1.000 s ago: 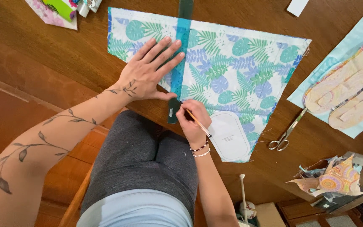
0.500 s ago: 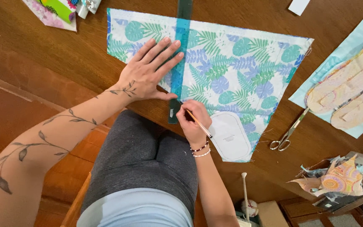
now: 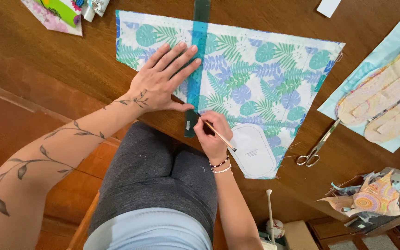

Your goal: The person cuts a piece of patterned fabric using scissors, then marks the fabric with a pencil and ruler. They handle a paper pattern and a ruler to draw straight lines on the fabric.

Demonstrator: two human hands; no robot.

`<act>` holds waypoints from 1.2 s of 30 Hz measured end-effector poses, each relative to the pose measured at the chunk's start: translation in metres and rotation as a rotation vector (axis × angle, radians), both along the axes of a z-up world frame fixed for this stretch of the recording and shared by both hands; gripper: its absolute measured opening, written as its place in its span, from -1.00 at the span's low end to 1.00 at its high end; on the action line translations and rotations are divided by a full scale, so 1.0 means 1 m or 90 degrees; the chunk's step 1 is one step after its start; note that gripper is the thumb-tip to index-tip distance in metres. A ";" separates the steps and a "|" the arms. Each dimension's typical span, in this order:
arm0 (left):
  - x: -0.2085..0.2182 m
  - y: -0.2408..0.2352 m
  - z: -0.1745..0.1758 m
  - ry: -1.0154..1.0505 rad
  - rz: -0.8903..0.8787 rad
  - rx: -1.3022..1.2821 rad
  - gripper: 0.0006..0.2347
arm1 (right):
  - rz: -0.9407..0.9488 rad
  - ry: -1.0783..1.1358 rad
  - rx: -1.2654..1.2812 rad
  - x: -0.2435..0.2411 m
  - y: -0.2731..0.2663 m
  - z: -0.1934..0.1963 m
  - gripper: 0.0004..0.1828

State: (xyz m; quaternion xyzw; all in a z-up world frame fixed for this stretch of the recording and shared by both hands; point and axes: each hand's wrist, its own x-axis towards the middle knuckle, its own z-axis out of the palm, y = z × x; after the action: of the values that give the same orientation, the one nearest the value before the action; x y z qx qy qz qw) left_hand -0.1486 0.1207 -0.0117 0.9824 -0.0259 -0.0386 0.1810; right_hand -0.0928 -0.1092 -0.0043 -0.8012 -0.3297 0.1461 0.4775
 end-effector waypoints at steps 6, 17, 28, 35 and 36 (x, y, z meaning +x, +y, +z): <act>-0.001 0.000 -0.001 -0.009 0.004 -0.008 -0.07 | -0.001 0.007 -0.009 -0.001 -0.001 -0.002 -0.96; 0.000 0.000 0.001 0.011 -0.004 0.006 -0.06 | 0.045 -0.033 -0.044 0.008 0.008 -0.002 -0.84; 0.000 -0.003 0.001 -0.011 0.009 0.007 -0.08 | -0.009 -0.089 0.039 0.095 0.109 -0.006 -0.95; 0.000 0.000 0.003 0.013 -0.007 -0.006 -0.05 | -0.042 0.000 0.109 0.094 0.113 -0.005 -0.91; -0.001 0.000 0.003 0.014 -0.006 -0.006 -0.05 | -0.041 0.002 0.109 0.093 0.112 -0.004 -0.91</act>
State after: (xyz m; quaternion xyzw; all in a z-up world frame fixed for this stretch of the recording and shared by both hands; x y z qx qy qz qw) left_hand -0.1493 0.1204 -0.0084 0.9809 -0.0287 -0.0505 0.1859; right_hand 0.0003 0.0031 -0.0081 -0.7675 -0.3146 0.1032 0.5490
